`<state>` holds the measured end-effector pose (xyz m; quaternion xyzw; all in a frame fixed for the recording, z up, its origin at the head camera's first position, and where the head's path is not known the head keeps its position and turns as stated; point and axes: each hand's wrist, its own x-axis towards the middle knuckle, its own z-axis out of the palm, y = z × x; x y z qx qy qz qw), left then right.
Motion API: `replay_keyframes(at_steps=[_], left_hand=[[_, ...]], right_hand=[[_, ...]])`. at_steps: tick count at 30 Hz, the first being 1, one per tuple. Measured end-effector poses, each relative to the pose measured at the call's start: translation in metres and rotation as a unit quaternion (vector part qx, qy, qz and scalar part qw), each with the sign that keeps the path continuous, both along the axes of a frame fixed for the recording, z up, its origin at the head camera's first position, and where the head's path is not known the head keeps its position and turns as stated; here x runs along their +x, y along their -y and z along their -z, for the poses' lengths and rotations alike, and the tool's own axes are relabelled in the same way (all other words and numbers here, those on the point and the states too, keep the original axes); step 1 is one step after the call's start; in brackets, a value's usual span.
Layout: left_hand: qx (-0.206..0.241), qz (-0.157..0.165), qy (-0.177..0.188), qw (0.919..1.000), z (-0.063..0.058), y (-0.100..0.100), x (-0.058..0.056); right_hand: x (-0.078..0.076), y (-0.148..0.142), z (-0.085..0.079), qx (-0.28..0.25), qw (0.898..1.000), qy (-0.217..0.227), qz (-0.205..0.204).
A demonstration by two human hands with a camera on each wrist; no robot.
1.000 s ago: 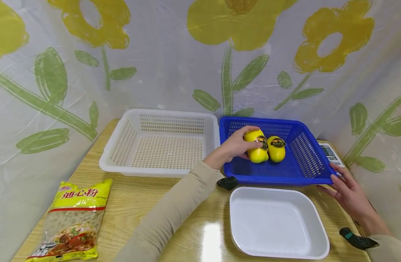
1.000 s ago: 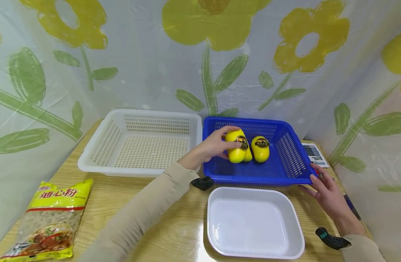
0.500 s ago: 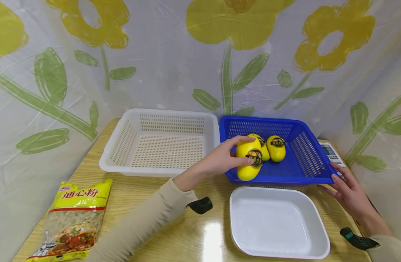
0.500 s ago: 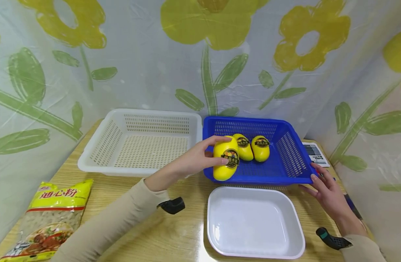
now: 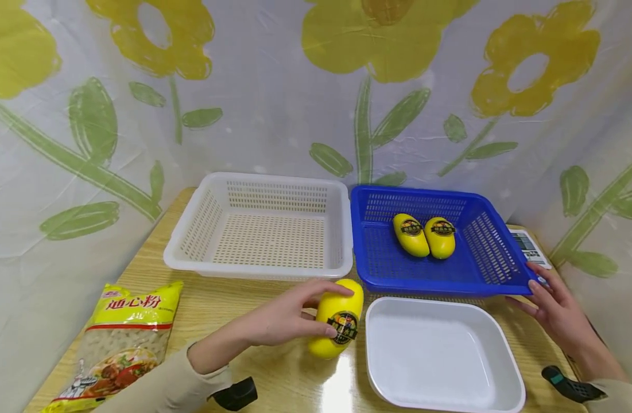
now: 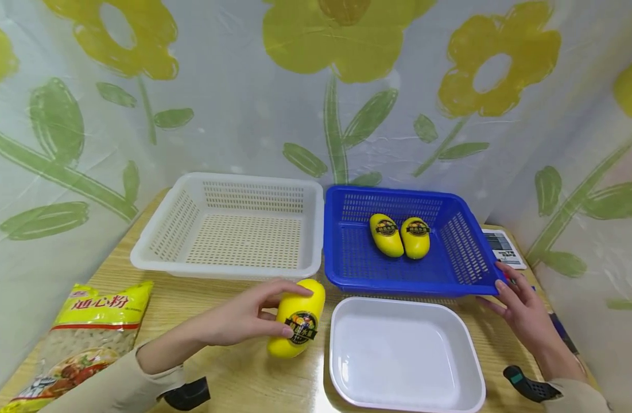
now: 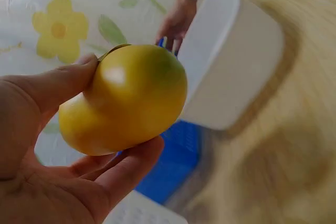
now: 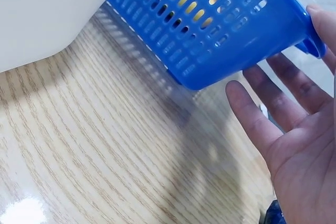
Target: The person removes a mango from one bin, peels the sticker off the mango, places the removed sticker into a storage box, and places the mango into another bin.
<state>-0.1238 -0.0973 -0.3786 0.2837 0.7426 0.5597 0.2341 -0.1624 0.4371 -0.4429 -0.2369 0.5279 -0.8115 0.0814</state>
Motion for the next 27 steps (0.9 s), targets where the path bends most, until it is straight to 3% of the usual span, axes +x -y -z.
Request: replay_keyframes(at_steps=[4, 13, 19, 27], left_hand=[[-0.027, -0.022, 0.001, 0.9994, 0.017, 0.018, 0.008], [-0.014, -0.051, 0.027, 0.9983, 0.057, 0.026, 0.011], [-0.018, -0.061, 0.02, 0.9978, 0.066, 0.022, 0.008], [-0.051, -0.081, -0.01, 0.9953, 0.067, 0.018, 0.005]], right_hand=[[0.002, -0.001, 0.001, -0.006, 1.0, 0.002, -0.004], [0.0, -0.001, 0.0, 0.002, 1.0, 0.006, 0.001], [0.0, 0.0, 0.0, 0.017, 1.0, 0.006, 0.008], [0.0, -0.003, 0.0, 0.032, 0.999, -0.008, 0.02]])
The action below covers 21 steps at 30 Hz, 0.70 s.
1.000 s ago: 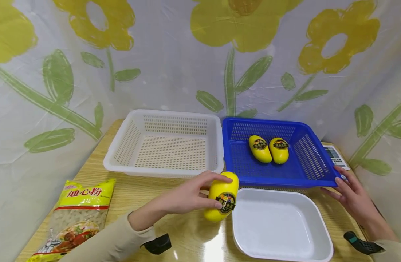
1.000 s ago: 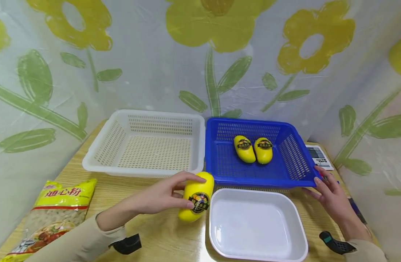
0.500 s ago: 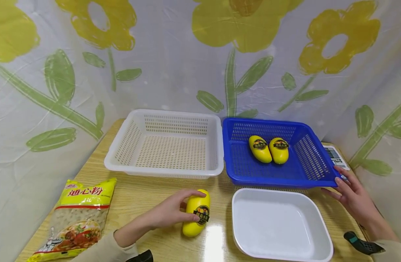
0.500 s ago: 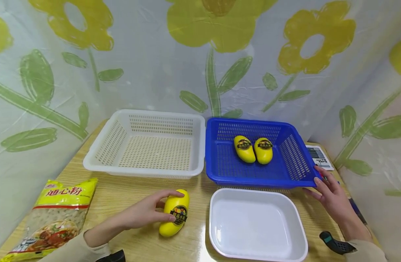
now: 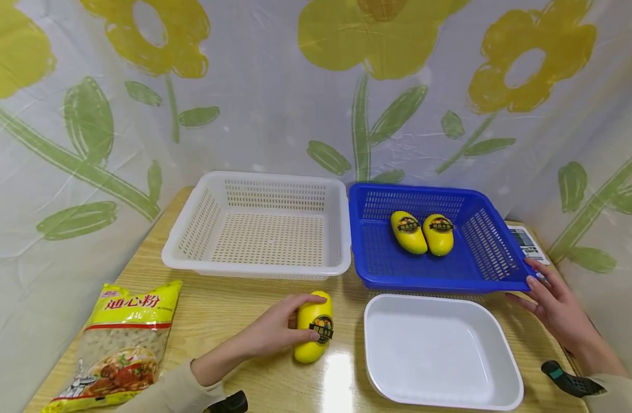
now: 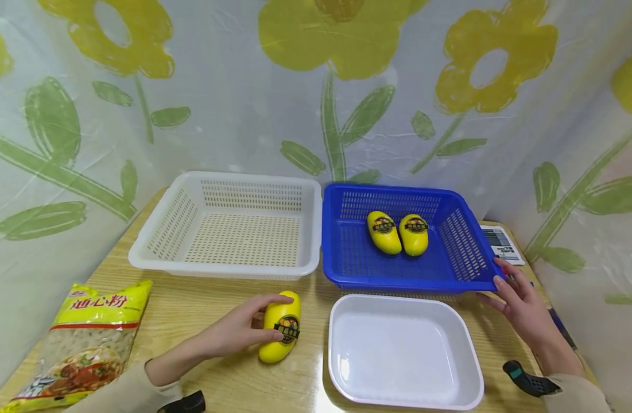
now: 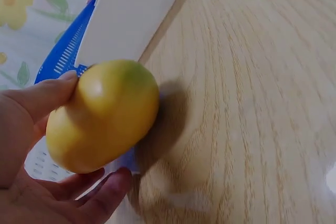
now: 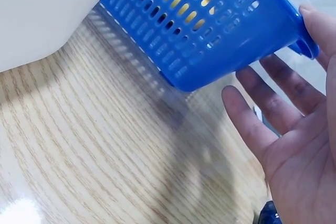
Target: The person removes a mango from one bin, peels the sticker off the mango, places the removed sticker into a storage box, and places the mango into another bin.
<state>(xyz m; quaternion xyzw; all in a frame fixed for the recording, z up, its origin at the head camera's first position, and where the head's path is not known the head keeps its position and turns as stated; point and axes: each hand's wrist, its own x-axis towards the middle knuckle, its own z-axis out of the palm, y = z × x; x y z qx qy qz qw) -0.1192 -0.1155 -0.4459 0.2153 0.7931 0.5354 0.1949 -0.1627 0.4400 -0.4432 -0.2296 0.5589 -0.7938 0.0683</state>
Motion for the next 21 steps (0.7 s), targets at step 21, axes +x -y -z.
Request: replay_keyframes(at_steps=[21], left_hand=[[-0.034, -0.033, -0.014, 0.9988, 0.0, -0.007, -0.002]], right_hand=[[0.014, 0.08, -0.075, 0.548, 0.763, -0.162, 0.301]])
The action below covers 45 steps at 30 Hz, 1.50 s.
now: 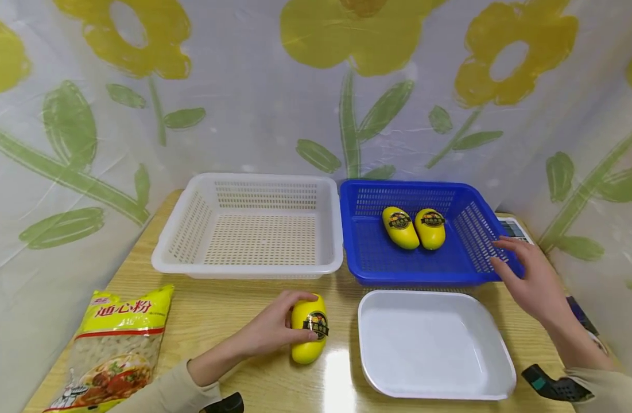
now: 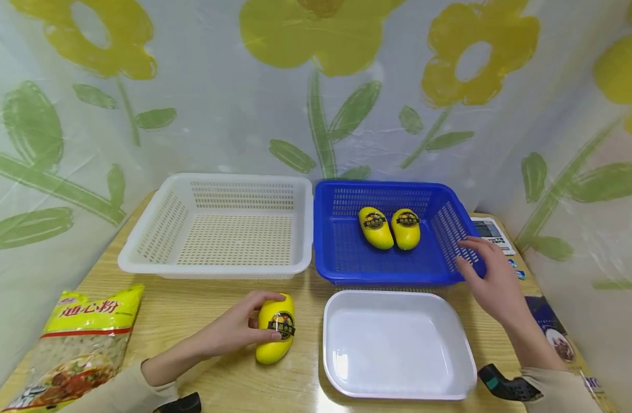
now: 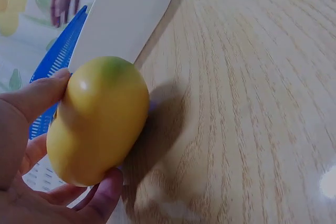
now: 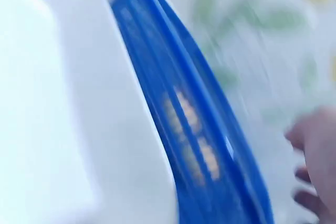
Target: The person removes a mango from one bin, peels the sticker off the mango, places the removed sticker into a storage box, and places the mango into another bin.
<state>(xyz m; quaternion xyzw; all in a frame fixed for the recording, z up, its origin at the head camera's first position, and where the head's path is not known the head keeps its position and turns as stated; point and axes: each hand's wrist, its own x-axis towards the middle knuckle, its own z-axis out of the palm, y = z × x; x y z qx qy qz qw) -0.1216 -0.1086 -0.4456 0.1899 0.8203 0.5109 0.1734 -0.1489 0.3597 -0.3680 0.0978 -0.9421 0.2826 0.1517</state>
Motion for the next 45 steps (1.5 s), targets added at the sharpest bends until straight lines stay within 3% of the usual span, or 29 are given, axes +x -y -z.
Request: replay_keyframes(at_steps=[5, 9, 14, 19, 24, 27, 38, 45], left_hand=[[-0.004, -0.007, -0.016, 0.9998, 0.0, -0.002, 0.001], [-0.001, -0.009, -0.021, 0.9997, 0.002, -0.003, 0.001], [0.0, -0.009, -0.025, 0.9996, 0.005, -0.003, 0.002], [-0.002, -0.015, -0.036, 0.9992, 0.007, -0.004, 0.005], [0.002, -0.019, -0.04, 0.999, 0.007, -0.005, 0.008], [0.012, -0.019, -0.038, 0.999, 0.008, -0.005, 0.009], [0.066, -0.006, -0.012, 0.9977, 0.009, 0.003, 0.01], [0.073, -0.038, -0.003, 0.9966, 0.012, 0.005, 0.01]], right_hand=[[0.009, 0.053, -0.015, -0.019, 0.998, -0.045, -0.033], [0.016, 0.09, -0.016, -0.066, 0.991, -0.036, -0.109], [0.024, 0.131, -0.005, -0.098, 0.98, 0.037, -0.172], [0.03, 0.162, 0.006, -0.158, 0.954, 0.137, -0.215], [0.032, 0.186, 0.015, -0.183, 0.935, 0.2, -0.231], [0.031, 0.2, 0.019, -0.185, 0.929, 0.219, -0.233], [0.025, 0.231, 0.03, -0.181, 0.924, 0.226, -0.249], [0.019, 0.238, 0.035, -0.167, 0.929, 0.229, -0.237]])
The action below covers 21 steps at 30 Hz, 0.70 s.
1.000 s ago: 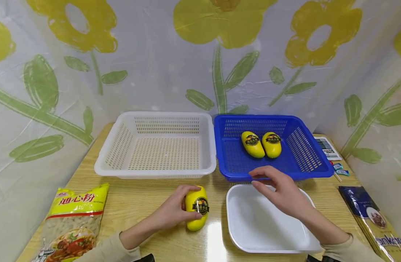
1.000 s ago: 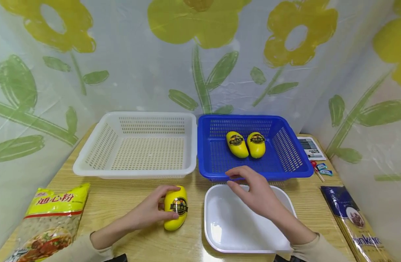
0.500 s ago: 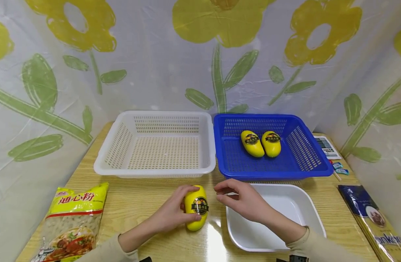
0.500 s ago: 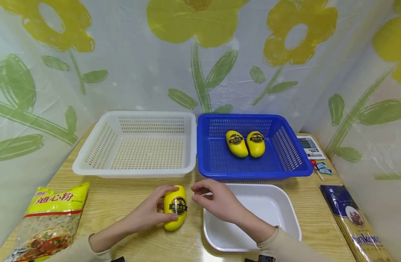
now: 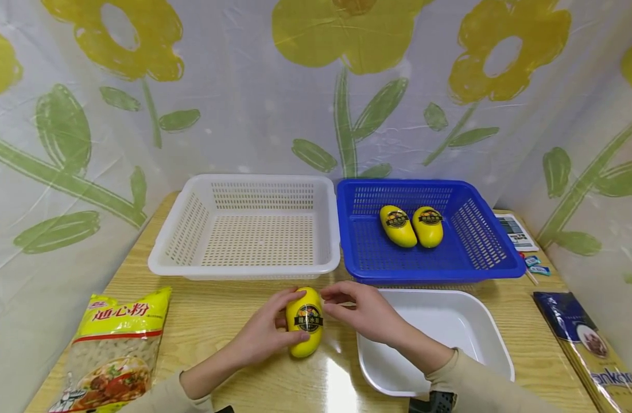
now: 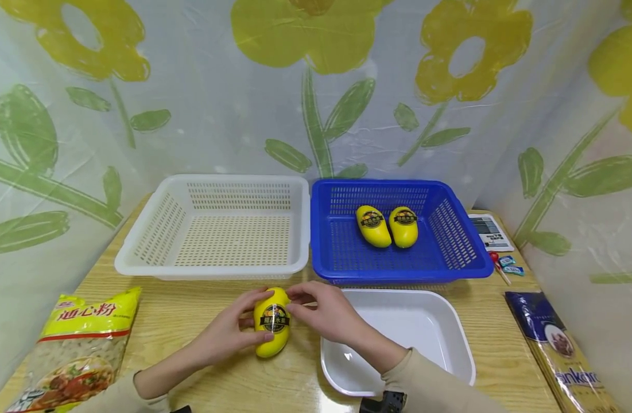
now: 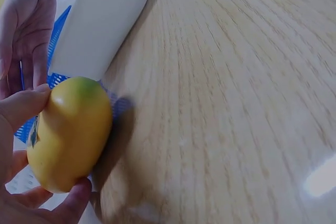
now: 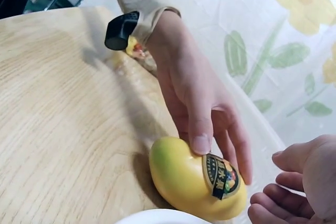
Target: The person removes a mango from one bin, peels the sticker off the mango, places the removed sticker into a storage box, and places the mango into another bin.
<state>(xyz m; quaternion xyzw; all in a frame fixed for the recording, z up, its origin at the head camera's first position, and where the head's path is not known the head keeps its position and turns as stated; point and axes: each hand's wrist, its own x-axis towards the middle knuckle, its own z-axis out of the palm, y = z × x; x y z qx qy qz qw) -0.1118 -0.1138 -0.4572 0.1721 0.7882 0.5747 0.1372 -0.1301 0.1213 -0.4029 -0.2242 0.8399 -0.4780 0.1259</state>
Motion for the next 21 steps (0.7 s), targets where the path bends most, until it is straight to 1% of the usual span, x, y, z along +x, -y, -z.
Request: replay_keyframes(at_steps=[4, 11, 15, 21], left_hand=[[0.007, -0.006, 0.0, 1.0, 0.003, 0.002, -0.001], [0.018, -0.003, 0.006, 0.9998, 0.006, 0.009, -0.002], [0.021, -0.001, 0.005, 0.9998, 0.006, 0.009, -0.002], [0.023, -0.002, 0.006, 0.9997, 0.006, 0.007, -0.001]], right_hand=[[-0.001, 0.003, 0.001, 0.004, 1.0, 0.003, -0.003], [0.001, 0.009, 0.003, 0.008, 0.999, 0.009, -0.031], [0.002, 0.012, 0.003, 0.011, 0.999, -0.002, -0.045], [0.0, 0.016, 0.003, 0.038, 0.998, -0.021, -0.05]])
